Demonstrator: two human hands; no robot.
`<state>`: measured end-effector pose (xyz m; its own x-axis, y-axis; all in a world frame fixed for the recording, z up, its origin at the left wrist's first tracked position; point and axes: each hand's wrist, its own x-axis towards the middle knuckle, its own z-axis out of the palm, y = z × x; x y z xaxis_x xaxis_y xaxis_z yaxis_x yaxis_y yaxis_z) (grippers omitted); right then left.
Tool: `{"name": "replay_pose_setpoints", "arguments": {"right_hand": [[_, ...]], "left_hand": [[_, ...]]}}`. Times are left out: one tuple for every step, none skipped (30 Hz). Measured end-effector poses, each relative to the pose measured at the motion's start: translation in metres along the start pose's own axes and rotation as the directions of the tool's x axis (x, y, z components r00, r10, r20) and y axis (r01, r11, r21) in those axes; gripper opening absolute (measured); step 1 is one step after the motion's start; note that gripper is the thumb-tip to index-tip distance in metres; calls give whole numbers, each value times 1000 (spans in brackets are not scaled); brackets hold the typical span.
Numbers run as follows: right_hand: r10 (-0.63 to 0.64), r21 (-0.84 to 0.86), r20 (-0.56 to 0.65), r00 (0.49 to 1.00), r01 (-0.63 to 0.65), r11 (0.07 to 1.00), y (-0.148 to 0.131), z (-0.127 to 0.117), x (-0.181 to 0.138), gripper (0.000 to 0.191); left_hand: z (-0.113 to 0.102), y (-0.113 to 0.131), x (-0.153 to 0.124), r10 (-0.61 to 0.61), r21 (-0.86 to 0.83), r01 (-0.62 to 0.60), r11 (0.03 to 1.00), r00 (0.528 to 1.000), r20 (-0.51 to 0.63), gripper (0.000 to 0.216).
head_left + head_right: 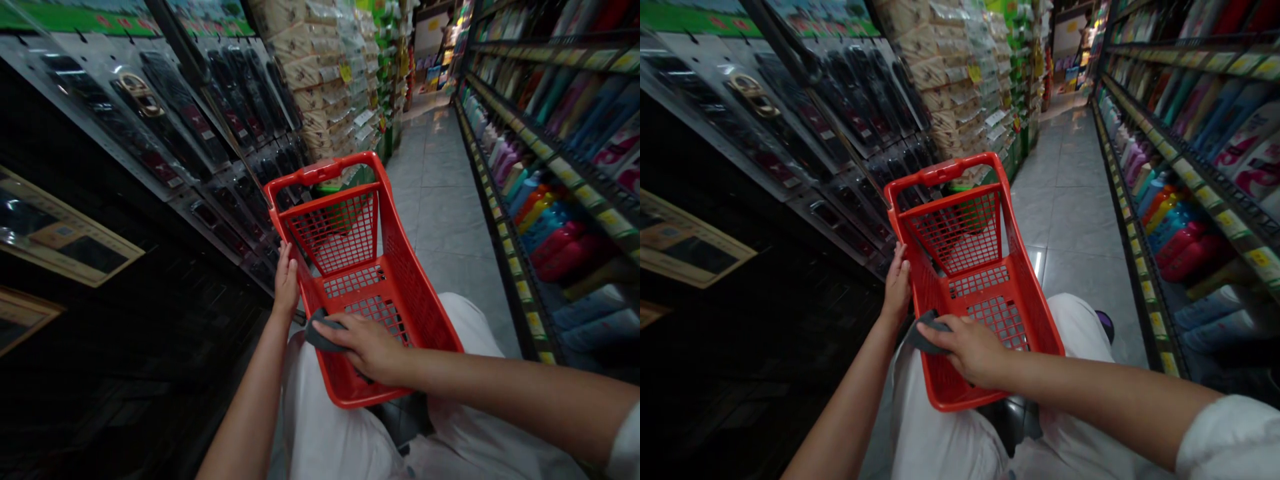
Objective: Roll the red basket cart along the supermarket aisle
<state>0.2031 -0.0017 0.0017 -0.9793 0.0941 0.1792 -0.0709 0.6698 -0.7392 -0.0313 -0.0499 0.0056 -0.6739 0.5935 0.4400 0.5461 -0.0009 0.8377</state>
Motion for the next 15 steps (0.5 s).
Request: {"name": "replay_pose_setpoints", "arguments": {"right_hand": [[-2, -108, 51, 999, 8, 994, -3, -3, 1, 71], [7, -200, 82, 997, 10, 980, -5, -5, 4, 68], [19, -276, 96, 995, 9, 961, -5, -8, 10, 66], [29, -336, 94, 995, 5, 942, -5, -11, 18, 64], [37, -382, 82, 996, -3, 924, -3, -14, 29, 63], [46, -417, 61, 997, -16, 909, -1, -18, 42, 63], [56, -443, 34, 998, -35, 896, 1, -21, 57, 63], [67, -459, 3, 998, -58, 886, 4, -25, 72, 62], [78, -470, -30, 997, -83, 879, 6, -28, 86, 61], [85, -476, -58, 995, -102, 873, 8, -30, 99, 60], [88, -479, -78, 993, -114, 870, 10, -31, 109, 59], [86, -479, -88, 992, -118, 870, 11, -32, 115, 59], [80, -475, -88, 993, -112, 873, 12, -31, 118, 59], [70, -467, -79, 994, -99, 878, 13, -29, 116, 59], [58, -455, -65, 996, -82, 887, 13, -27, 111, 59]], "left_hand": [[-1, -1, 2, -54, -92, 52, 994, 998, -20, 54], [-3, -2, 5, -107, -187, 101, 977, 994, -25, 55], [-5, -3, 8, -149, -275, 138, 952, 989, -19, 55], [-6, -3, 10, -174, -348, 160, 924, 985, -10, 55], [-8, -3, 13, -185, -402, 168, 900, 983, -2, 54], [-10, -2, 15, -189, -441, 170, 881, 982, 2, 53], [-12, -2, 16, -191, -467, 170, 868, 982, 3, 52], [-14, -1, 17, -197, -485, 173, 857, 980, 2, 52], [-16, 0, 18, -204, -495, 178, 851, 979, 2, 54], [-17, 0, 18, -211, -496, 185, 849, 978, 5, 56], [-18, 1, 19, -214, -489, 191, 851, 977, 9, 59], [-19, 1, 18, -216, -480, 196, 855, 976, 13, 62], [-19, 2, 18, -217, -471, 199, 860, 976, 17, 63], [-19, 2, 18, -217, -466, 202, 861, 976, 21, 64], [-18, 2, 17, -217, -464, 204, 862, 976, 25, 63]]}}
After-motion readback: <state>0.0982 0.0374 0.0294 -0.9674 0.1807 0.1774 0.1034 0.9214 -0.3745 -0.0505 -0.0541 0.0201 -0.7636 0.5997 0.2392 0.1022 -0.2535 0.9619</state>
